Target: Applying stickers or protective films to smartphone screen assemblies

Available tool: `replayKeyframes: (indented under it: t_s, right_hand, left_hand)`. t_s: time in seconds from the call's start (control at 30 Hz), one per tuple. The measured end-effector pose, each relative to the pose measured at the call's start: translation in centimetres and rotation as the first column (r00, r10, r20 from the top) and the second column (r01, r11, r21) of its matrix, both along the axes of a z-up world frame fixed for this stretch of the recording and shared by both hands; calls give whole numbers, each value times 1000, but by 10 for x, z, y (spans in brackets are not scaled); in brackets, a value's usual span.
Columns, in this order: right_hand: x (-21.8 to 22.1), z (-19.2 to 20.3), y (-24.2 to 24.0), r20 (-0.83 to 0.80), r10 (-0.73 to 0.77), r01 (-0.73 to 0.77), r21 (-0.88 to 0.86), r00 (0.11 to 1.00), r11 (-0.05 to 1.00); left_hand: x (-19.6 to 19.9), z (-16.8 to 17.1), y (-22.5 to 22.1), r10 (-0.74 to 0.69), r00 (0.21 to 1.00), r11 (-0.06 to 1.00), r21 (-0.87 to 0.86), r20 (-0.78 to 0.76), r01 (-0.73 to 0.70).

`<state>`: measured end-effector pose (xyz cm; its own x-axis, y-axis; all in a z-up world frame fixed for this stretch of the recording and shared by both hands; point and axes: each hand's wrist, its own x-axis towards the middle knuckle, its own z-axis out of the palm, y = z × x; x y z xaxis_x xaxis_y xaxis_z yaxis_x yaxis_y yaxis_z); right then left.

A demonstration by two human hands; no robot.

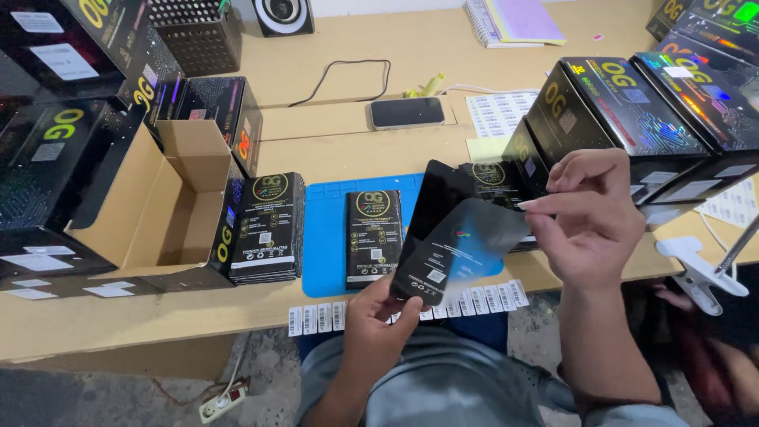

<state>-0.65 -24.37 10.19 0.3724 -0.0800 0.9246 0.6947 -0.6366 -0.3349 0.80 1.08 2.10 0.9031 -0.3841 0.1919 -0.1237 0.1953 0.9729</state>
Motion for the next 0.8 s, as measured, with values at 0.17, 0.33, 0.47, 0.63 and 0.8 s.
replayKeyframes:
  t_s: [0.17, 0.33, 0.47, 0.63, 0.8]
  right_hand:
    - [6, -1, -9, -52, 2, -1, 23, 999, 1000]
    - [11, 2, -10, -72, -14, 16, 19, 997, 1000]
    - [15, 3, -14, -123, -45, 44, -11, 991, 999]
    - [9, 12, -13, -174, -235, 213, -137, 956, 967]
    - [-30, 25, 23, -587, 121, -212, -88, 800, 973]
  left_hand:
    - [-1, -2, -2, -80, 997, 993, -93, -20, 78]
    - [-3, -3, -3, -159, 987, 967, -207, -33, 149]
    - [-5, -1, -2, -179, 982, 967, -194, -60, 164]
    - [-3, -4, -4, -182, 982, 957, -238, -45, 166]
    - [-1, -9, -6, -116, 992, 979, -175, -47, 107]
